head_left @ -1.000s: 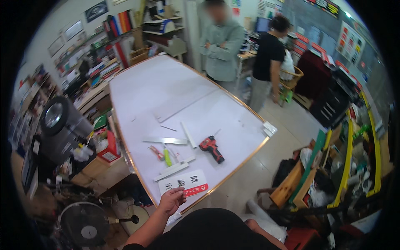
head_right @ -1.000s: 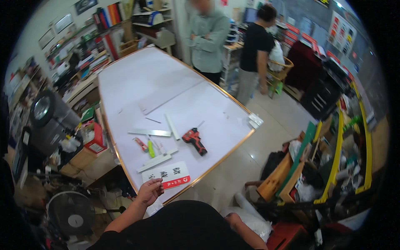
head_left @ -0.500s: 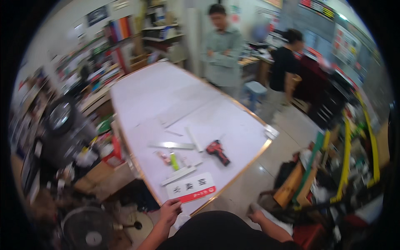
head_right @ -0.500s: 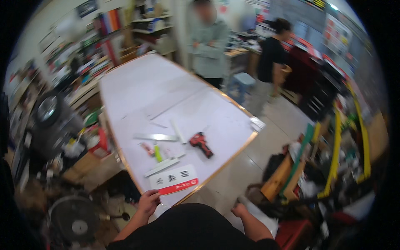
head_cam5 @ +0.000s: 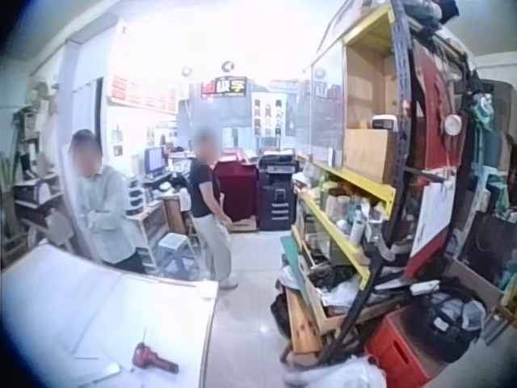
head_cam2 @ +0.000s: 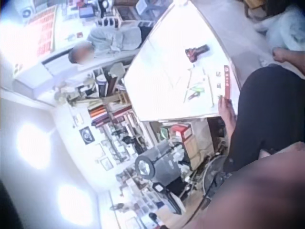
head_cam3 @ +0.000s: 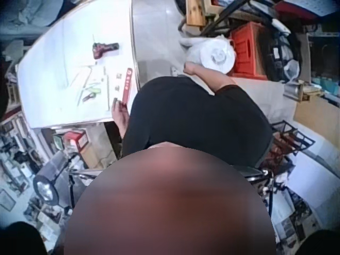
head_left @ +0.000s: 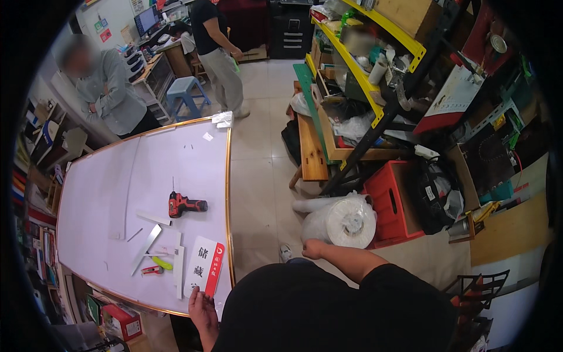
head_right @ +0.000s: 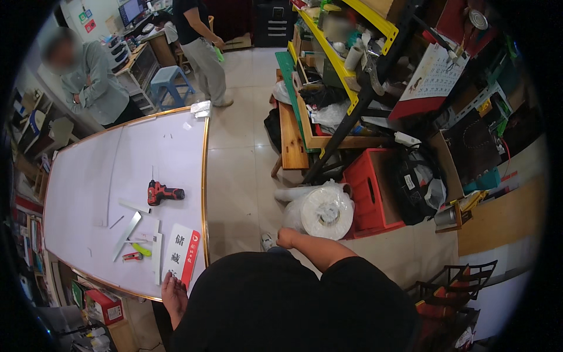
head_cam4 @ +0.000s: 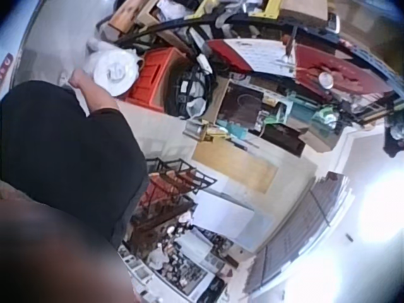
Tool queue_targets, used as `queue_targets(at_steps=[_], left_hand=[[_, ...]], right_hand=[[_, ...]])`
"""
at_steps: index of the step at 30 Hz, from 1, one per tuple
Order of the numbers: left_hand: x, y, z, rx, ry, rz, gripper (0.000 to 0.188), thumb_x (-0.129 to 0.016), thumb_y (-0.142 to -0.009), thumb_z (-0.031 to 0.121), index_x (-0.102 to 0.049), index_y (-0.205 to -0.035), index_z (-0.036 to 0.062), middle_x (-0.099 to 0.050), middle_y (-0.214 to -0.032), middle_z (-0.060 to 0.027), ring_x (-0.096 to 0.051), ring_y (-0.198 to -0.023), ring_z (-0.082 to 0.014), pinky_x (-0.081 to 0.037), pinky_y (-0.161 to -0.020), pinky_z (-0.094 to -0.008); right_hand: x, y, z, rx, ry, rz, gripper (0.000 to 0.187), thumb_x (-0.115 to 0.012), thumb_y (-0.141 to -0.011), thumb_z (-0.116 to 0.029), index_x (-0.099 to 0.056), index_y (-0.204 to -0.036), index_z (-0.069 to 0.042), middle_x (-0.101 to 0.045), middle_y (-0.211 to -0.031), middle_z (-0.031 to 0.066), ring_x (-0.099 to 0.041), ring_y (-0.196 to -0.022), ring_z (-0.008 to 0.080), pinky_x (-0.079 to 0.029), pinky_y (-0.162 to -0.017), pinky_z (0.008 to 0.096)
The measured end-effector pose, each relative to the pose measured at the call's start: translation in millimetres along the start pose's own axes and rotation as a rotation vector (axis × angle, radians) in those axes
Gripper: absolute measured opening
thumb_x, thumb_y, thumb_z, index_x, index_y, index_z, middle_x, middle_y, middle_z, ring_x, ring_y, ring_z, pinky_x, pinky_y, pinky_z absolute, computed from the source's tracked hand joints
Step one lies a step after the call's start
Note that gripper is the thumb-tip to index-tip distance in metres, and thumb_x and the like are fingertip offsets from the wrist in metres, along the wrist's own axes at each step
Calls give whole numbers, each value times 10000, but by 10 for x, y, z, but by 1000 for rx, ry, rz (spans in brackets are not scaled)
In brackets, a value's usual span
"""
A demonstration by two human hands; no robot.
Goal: The person assembles a sign by cutting white strips with a utility knife, positioning them on a white board, and securing them with a cordless drill. They handle screws and strips, aligning and fastening components along the board's edge.
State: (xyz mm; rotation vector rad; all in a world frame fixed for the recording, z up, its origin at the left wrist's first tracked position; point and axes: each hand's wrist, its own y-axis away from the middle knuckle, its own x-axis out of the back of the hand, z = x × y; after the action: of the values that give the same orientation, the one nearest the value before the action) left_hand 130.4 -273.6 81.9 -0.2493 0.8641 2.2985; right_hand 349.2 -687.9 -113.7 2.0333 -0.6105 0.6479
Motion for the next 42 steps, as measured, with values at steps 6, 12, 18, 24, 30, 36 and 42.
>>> queue_targets(at_steps=[6,12,18,24,30,36,42], left_hand=[[-315,-121,115,-36,-1,-15,392,-616,-991,82,-505,-1350,-28,-623,-1007,-97,-622,-862,-195,-539,-786,-340],[-321,-127,212,-76,236,-185,312,-628,-996,84,-597,-1284,-31,-666,-1047,-92,-654,-917,-200,-558,-860,-356],[-110,-4,165,-83,256,-31,269,-648,-976,68,-578,-1232,20,-653,-972,-64,-655,-867,-174,-570,-780,-323],[184,79,29,-50,327,73,258,-670,-970,84,-589,-1212,41,-650,-911,-33,-643,-784,-144,-574,-714,-300],[312,4,-34,-58,390,49,211,-640,-1004,118,-630,-1195,28,-666,-919,-45,-653,-793,-138,-580,-711,-297],[220,-220,-28,-77,364,98,181,-631,-1001,94,-643,-1175,45,-676,-949,-60,-673,-830,-165,-586,-742,-323],[-233,-701,96,-121,337,176,216,-625,-977,38,-632,-1193,47,-667,-1006,-75,-658,-895,-191,-567,-794,-343]], right_hand=[[-151,254,21,-7,-125,-14,351,-640,-834,-340,-766,-950,-33,-729,-974,229,-697,-944,395,-542,-871,486],[-6,418,-29,-47,-137,-24,367,-676,-844,-338,-757,-990,-11,-737,-989,229,-711,-971,377,-555,-870,440],[184,352,-73,-36,-137,-45,397,-690,-834,-335,-742,-1018,13,-719,-1011,262,-695,-993,410,-544,-900,455],[246,44,-23,-6,71,-18,370,-698,-831,-324,-751,-996,3,-732,-1002,240,-706,-978,383,-548,-880,446],[279,-164,-22,-1,88,-38,372,-706,-819,-342,-756,-971,-6,-736,-965,227,-707,-957,377,-551,-872,444],[566,-555,-165,33,126,-89,384,-653,-843,-340,-748,-968,10,-720,-1000,242,-678,-987,413,-538,-900,456],[1303,-1583,-388,71,106,-12,354,-631,-857,-279,-728,-1036,11,-709,-1035,255,-664,-1016,429,-528,-923,459]])
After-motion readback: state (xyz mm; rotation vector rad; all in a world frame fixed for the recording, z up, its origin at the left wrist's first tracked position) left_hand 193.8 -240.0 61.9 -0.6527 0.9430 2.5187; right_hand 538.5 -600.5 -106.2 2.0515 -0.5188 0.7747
